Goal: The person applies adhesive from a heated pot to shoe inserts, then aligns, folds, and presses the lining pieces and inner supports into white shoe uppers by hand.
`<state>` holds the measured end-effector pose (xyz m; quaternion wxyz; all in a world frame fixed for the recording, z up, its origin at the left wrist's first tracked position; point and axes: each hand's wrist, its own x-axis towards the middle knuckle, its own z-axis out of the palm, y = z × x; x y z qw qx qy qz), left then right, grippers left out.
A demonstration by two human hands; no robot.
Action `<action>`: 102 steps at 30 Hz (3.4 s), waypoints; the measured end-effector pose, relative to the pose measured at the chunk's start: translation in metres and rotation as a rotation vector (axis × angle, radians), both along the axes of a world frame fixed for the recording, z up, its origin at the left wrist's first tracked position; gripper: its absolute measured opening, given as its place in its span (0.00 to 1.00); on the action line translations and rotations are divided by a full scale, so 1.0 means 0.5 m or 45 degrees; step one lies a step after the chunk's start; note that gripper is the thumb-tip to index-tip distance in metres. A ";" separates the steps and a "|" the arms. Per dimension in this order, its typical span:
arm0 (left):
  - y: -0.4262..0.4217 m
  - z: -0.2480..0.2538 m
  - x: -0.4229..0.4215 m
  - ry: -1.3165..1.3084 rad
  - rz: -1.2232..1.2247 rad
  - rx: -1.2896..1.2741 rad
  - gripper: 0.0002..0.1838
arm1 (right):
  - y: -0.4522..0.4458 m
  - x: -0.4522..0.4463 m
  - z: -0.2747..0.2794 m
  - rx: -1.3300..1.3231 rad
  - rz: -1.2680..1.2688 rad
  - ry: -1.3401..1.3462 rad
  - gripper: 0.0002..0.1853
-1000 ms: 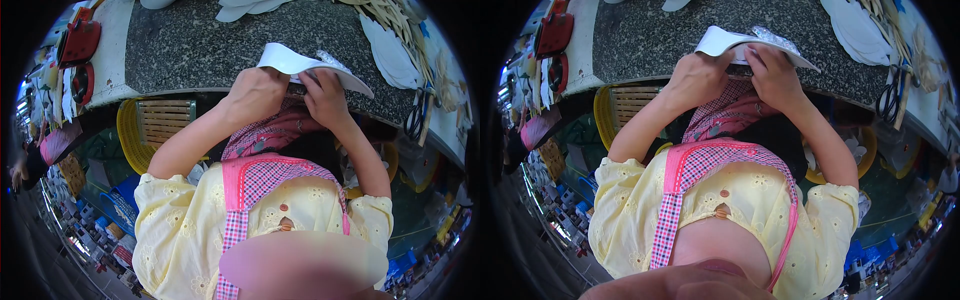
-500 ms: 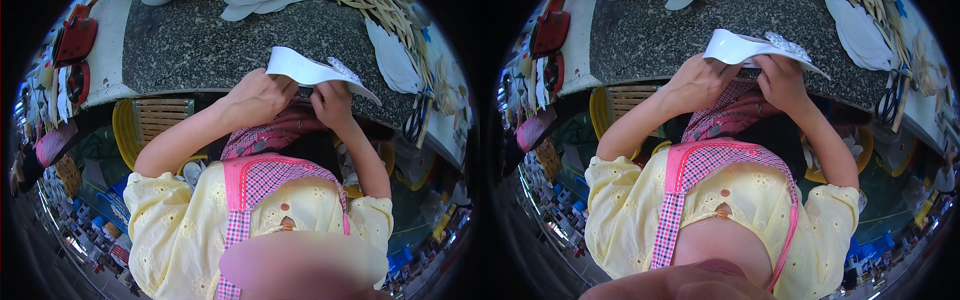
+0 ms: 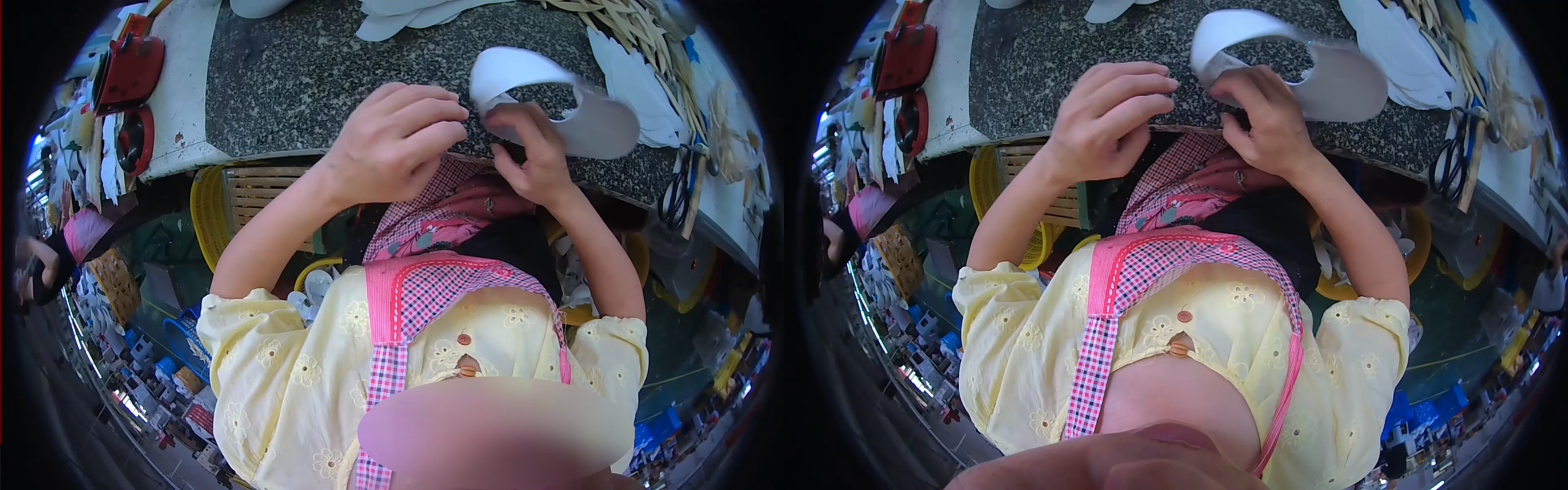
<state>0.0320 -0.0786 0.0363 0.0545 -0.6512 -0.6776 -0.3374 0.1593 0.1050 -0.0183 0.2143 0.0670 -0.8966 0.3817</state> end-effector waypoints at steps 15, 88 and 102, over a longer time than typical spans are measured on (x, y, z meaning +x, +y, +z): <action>0.086 -0.089 -0.072 -1.318 -0.171 -0.382 0.31 | -0.055 -0.023 -0.031 -0.020 -0.354 0.116 0.19; 0.025 -0.039 0.039 0.211 -0.076 0.363 0.08 | -0.086 0.019 0.030 -1.802 -0.111 -0.442 0.21; 0.034 -0.040 0.044 0.153 -0.075 0.345 0.10 | -0.069 0.027 0.004 -1.906 -0.063 -0.374 0.18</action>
